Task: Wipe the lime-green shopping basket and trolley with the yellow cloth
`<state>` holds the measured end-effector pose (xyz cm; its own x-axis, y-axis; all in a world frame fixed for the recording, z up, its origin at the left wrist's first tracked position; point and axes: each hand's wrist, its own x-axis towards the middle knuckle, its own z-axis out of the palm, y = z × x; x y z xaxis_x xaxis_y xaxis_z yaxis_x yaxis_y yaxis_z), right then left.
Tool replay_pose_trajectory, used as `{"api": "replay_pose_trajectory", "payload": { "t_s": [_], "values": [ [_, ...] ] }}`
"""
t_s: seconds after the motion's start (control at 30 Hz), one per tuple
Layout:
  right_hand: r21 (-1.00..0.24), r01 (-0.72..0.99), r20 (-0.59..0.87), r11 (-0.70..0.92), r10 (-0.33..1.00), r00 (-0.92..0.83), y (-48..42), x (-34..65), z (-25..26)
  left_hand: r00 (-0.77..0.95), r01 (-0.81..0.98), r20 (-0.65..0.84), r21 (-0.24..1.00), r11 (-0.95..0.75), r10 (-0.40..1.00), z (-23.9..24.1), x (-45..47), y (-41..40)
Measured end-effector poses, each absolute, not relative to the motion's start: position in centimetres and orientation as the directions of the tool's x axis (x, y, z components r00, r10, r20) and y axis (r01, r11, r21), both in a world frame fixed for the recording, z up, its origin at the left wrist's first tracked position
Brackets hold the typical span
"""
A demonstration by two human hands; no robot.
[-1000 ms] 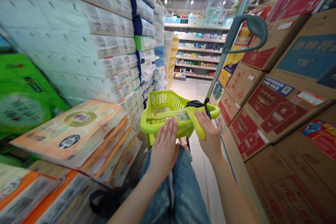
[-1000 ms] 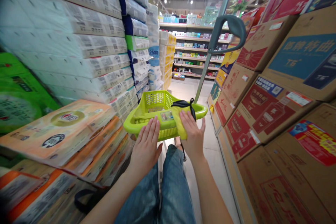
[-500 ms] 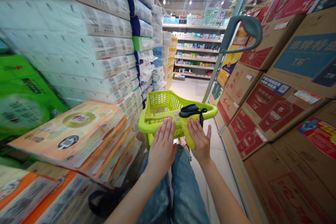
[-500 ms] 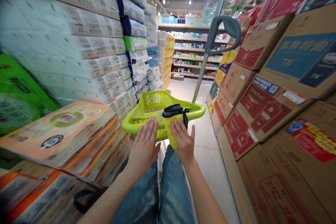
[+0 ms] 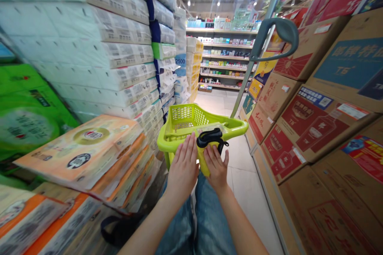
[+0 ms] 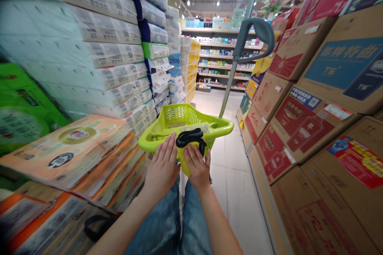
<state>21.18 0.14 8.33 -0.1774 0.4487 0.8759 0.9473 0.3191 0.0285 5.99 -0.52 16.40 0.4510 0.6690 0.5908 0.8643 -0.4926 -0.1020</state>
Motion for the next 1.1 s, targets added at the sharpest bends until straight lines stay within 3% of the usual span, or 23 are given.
{"api": "replay_pose_trajectory", "payload": {
  "t_s": [0.13,0.33,0.5,0.6,0.67,0.8,0.87,1.1],
  "values": [
    [0.056,0.970,0.895,0.236,0.419,-0.154,1.1,25.8,8.0,0.440,0.871,0.569,-0.082,-0.485,0.695,16.7,6.2,-0.6],
    [-0.153,0.974,0.923,0.165,0.375,0.081,1.6,24.9,8.1,0.435,0.868,0.586,-0.070,-0.491,0.684,16.4,6.3,-0.5],
    [0.004,0.939,0.891,0.344,0.425,-0.159,0.5,21.2,8.4,0.441,0.868,0.592,-0.090,-0.488,0.674,16.3,6.2,-0.5],
    [0.059,0.940,0.897,0.337,0.396,-0.198,0.7,23.1,8.6,0.447,0.867,0.587,-0.097,-0.489,0.675,16.3,6.1,-0.4],
    [-0.006,0.960,0.909,0.280,0.402,-0.111,1.3,25.3,8.8,0.442,0.868,0.586,-0.088,-0.489,0.679,16.3,6.2,-0.4],
    [-0.329,0.928,0.883,0.173,0.405,0.238,2.1,26.4,9.8,0.437,0.866,0.589,-0.071,-0.495,0.680,16.3,6.3,-0.4],
    [-0.376,0.907,0.866,0.189,0.420,0.271,2.0,24.3,10.3,0.433,0.867,0.595,-0.070,-0.493,0.677,16.2,6.4,-0.4],
    [-0.070,0.940,0.880,0.334,0.464,-0.099,0.5,20.9,10.1,0.443,0.871,0.602,-0.114,-0.478,0.665,15.8,6.1,-0.2]
  ]
}}
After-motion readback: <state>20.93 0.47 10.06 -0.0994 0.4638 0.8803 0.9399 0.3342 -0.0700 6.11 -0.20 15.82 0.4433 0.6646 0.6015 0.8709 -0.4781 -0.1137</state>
